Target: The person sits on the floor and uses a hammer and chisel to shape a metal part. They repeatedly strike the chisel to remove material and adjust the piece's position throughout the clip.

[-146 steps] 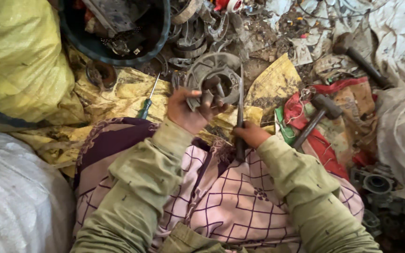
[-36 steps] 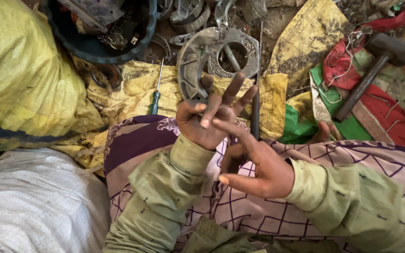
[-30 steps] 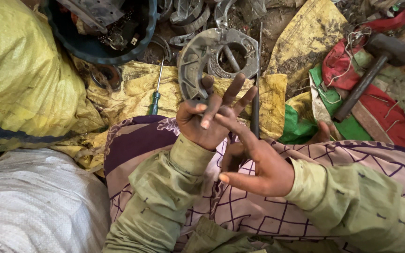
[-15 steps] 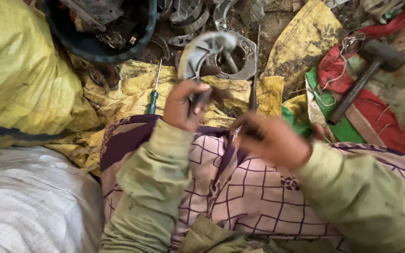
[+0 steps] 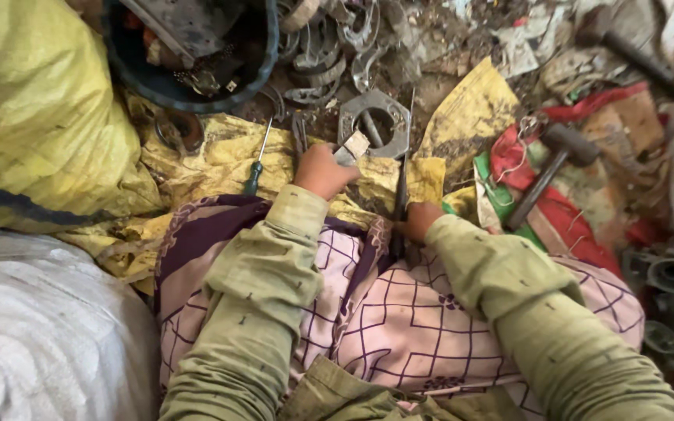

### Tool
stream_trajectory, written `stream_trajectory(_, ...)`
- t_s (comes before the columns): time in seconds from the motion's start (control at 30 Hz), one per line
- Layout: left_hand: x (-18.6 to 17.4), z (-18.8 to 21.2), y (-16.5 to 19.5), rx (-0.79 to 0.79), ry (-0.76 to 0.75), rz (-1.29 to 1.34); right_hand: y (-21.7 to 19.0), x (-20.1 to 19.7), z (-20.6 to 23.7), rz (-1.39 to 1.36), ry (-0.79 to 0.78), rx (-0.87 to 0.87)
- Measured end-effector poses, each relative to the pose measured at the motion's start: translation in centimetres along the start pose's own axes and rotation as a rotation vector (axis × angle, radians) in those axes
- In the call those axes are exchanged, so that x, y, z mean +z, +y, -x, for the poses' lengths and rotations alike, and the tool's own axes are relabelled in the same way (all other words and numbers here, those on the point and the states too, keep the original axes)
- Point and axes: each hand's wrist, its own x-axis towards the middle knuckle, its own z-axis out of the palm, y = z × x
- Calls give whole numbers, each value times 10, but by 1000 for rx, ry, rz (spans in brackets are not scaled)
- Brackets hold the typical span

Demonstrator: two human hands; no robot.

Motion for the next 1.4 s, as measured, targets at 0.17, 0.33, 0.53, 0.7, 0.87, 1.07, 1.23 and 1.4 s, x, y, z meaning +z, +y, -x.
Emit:
stream_trajectory(0.17, 7, -7, 2, 31, 94, 91, 2, -1, -5, -133, 110, 78)
stream_trajectory(0.33, 9, -20, 0, 5, 72, 172, 11, -22, 0, -342, 144, 209)
stream_trajectory(0.53, 12, -19, 8, 54, 168, 11, 39, -64, 28, -1641, -80, 31)
stream_trajectory(0.7, 5, -7, 24, 22, 218, -75, 32, -85, 47, -1851, -145, -91)
stream_trajectory(0.87, 0, -8, 29, -67, 178, -137, 0, -102, 78, -1403, 492, -297)
stream_trajectory(1.07, -1, -9, 25, -138, 140, -195, -4, -107, 104, -844, 857, -209)
stream_trajectory(1.23, -9, -2, 28, -100, 82, -212, -19, -68, 69, -313, 400, -103)
stream_trajectory(1.4, -12, 5, 32, -94, 12, -145, -32, -85, 90, -563, 545, -75)
